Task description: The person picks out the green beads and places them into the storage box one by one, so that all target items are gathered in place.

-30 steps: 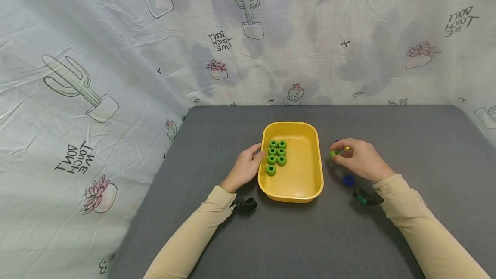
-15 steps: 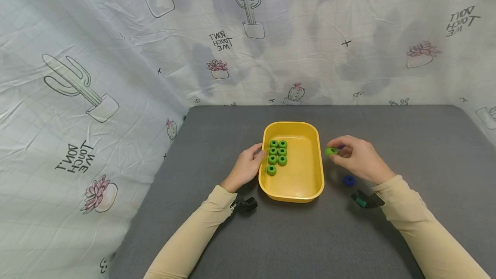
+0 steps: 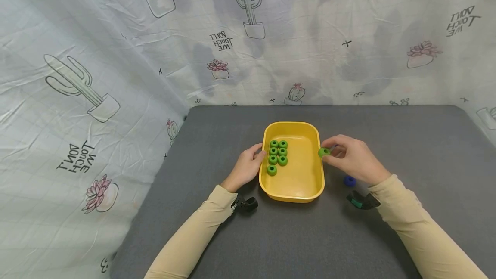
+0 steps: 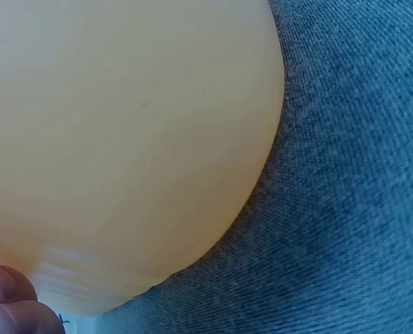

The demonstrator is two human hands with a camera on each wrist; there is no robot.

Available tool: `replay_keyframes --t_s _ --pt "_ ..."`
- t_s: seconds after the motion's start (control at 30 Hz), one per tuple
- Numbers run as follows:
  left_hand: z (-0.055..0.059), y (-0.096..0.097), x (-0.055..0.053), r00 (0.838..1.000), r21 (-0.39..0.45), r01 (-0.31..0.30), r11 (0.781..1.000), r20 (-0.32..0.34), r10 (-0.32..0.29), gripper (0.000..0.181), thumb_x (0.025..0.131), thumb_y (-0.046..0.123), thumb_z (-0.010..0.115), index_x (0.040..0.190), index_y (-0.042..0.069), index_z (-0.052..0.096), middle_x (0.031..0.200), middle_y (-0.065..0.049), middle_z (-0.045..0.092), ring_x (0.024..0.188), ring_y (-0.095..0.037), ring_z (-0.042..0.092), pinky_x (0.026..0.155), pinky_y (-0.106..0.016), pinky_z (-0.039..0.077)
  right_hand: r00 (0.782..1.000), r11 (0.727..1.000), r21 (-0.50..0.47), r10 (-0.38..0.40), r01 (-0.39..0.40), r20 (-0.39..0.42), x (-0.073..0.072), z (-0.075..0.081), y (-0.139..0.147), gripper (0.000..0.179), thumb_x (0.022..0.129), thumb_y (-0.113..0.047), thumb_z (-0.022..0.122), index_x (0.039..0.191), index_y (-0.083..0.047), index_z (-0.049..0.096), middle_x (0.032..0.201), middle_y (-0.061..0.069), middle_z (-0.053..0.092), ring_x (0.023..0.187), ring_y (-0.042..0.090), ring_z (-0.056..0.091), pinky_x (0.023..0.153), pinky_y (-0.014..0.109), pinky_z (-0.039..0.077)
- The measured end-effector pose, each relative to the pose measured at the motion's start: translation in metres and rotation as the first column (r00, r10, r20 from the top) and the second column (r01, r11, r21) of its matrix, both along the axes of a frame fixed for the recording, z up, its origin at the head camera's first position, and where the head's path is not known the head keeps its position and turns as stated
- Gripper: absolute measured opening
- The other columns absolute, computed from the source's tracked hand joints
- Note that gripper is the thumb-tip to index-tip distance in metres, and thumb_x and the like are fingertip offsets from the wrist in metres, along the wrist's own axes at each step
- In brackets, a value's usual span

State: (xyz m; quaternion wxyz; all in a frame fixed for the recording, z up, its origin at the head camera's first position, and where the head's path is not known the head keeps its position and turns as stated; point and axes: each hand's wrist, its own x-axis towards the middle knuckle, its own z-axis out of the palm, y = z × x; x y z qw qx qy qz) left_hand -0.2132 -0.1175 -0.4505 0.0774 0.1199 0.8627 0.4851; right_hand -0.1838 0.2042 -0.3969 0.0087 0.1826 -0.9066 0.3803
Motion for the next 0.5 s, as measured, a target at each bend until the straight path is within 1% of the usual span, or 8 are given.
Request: replay_keyframes --t_s 0.17,0.23,0.4,0.5 --pt "0.0 0.0 0.0 1.0 -0.006 -0.006 1.0 0.0 0.006 0.049 0.113 0.024 0.046 0.155 0.0 0.045 0.082 -0.012 0.067 0.065 -0.012 0.059 0.062 -0.026 0.047 1.0 1.0 0.008 -0.001 0.001 0.028 -0.002 0.005 -0.009 0.029 0.095 -0.018 0.078 0.123 -0.012 0.073 0.118 0.008 0.073 0.093 0.022 0.07 0.081 0.044 0.06" --pt "0.0 0.0 0.0 1.0 -0.005 -0.006 1.0 -0.001 0.006 0.049 0.113 0.025 0.046 0.155 0.0 0.046 0.083 -0.013 0.068 0.066 -0.012 0.059 0.063 -0.026 0.047 1.0 1.0 0.01 0.001 -0.002 0.025 -0.003 0.006 -0.013 0.028 0.095 -0.019 0.078 0.122 -0.013 0.073 0.116 0.006 0.073 0.093 0.021 0.07 0.08 0.041 0.06" --pt "0.0 -0.001 0.0 1.0 0.011 0.001 1.0 -0.004 -0.001 0.049 0.113 0.026 0.047 0.155 0.0 0.046 0.088 -0.013 0.071 0.07 -0.012 0.062 0.065 -0.025 0.049 0.999 0.999 -0.011 0.037 -0.037 0.003 -0.006 0.011 -0.021 0.028 0.095 -0.019 0.079 0.12 -0.012 0.073 0.113 0.005 0.073 0.091 0.018 0.069 0.077 0.032 0.058" --pt "-0.001 -0.002 0.0 1.0 0.012 0.008 1.0 -0.007 -0.008 0.05 0.113 0.026 0.046 0.155 -0.001 0.045 0.089 -0.013 0.071 0.071 -0.011 0.063 0.065 -0.024 0.05 0.999 0.999 -0.005 0.05 -0.05 -0.003 -0.008 0.014 -0.026 0.027 0.094 -0.018 0.08 0.119 -0.012 0.074 0.113 0.005 0.073 0.091 0.018 0.069 0.076 0.031 0.057"
